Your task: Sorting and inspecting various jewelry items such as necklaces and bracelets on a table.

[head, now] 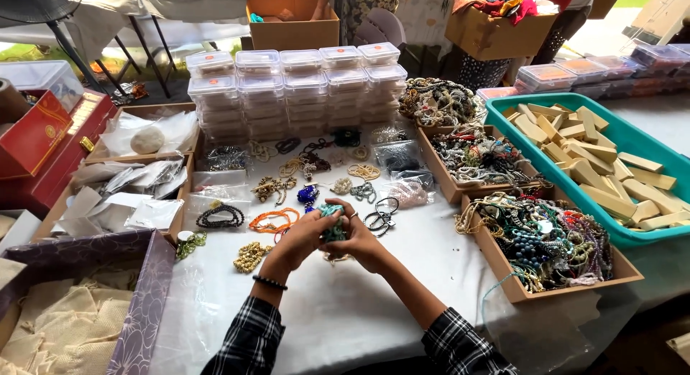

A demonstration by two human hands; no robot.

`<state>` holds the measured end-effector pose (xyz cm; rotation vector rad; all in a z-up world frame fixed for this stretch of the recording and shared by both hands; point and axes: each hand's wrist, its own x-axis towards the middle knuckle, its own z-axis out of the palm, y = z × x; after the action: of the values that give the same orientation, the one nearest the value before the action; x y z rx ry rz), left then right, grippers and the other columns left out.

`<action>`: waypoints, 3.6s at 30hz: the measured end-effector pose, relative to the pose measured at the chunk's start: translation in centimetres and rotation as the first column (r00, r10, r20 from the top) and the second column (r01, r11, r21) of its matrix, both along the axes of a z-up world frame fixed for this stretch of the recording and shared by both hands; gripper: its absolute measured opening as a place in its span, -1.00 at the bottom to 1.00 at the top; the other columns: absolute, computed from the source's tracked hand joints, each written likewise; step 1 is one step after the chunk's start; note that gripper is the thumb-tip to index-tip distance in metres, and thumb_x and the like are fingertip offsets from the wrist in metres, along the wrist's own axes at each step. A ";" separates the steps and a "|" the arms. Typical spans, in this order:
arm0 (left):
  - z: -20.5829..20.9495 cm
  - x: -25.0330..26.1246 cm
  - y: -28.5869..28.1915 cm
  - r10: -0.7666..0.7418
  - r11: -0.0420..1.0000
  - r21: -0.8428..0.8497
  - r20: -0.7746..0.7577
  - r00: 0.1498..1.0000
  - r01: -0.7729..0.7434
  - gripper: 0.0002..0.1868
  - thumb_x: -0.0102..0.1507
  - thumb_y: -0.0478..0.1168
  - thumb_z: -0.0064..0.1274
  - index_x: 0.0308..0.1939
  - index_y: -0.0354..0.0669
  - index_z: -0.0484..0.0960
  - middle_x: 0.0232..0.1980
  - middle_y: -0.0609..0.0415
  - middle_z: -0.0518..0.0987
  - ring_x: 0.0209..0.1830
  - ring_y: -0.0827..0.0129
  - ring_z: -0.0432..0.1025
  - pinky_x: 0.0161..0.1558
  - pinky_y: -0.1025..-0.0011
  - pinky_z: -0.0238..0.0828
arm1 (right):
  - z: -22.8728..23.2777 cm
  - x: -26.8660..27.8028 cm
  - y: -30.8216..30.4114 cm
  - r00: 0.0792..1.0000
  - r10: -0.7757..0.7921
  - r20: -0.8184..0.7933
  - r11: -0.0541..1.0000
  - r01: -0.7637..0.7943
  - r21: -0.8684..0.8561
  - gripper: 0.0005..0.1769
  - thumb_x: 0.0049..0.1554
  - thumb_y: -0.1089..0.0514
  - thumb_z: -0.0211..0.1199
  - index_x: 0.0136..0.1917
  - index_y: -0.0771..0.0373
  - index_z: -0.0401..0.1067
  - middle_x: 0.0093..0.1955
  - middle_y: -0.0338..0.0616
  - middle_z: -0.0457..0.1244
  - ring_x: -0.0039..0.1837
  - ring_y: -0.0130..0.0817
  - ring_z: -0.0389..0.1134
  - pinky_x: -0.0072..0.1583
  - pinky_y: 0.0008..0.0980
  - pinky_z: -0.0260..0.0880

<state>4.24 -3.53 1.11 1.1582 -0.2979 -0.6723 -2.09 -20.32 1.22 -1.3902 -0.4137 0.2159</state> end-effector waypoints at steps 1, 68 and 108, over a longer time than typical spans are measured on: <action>0.5 0.8 -0.7 -0.043 0.992 0.121 0.054 0.998 0.036 -0.58 0.36 0.05 0.02 0.04 -0.25 0.56 -0.13 0.09 0.64 -0.23 0.45 0.54 -0.23 0.42 0.53 | -0.7 0.4 -0.4 0.988 -0.071 -0.136 0.994 0.081 0.069 0.14 -0.06 0.35 0.45 0.63 -0.08 -0.08 0.23 -0.08 0.27 0.16 -0.30 0.40 0.10 -0.31 0.53; 4.0 3.6 16.7 -0.710 0.102 0.871 0.402 0.578 -0.480 -0.56 -0.03 -0.31 0.38 -0.08 0.15 0.76 -0.06 0.10 0.68 0.04 0.17 0.56 0.03 0.22 0.53 | 11.3 1.1 -14.8 0.958 0.002 0.286 0.174 0.281 -0.944 -0.65 -0.15 0.20 0.42 -0.02 0.21 0.62 -0.19 -0.02 0.48 -0.13 -0.22 0.54 0.03 -0.30 0.52; 3.3 -2.7 9.5 -0.781 0.367 0.791 0.548 0.300 -0.489 -0.93 0.06 -0.38 0.12 -0.45 -0.17 0.70 -0.37 -0.10 0.62 -0.28 -0.02 0.53 -0.23 0.07 0.47 | -0.2 1.9 -2.0 0.855 0.287 0.432 0.411 0.297 -0.862 -0.50 0.01 0.13 0.35 0.24 0.24 0.51 0.22 0.03 0.36 0.18 -0.03 0.39 0.25 -0.17 0.39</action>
<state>1.53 5.96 4.37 2.7572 -1.2964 -0.1376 -0.17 -22.28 1.06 -2.6194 -0.8260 0.0216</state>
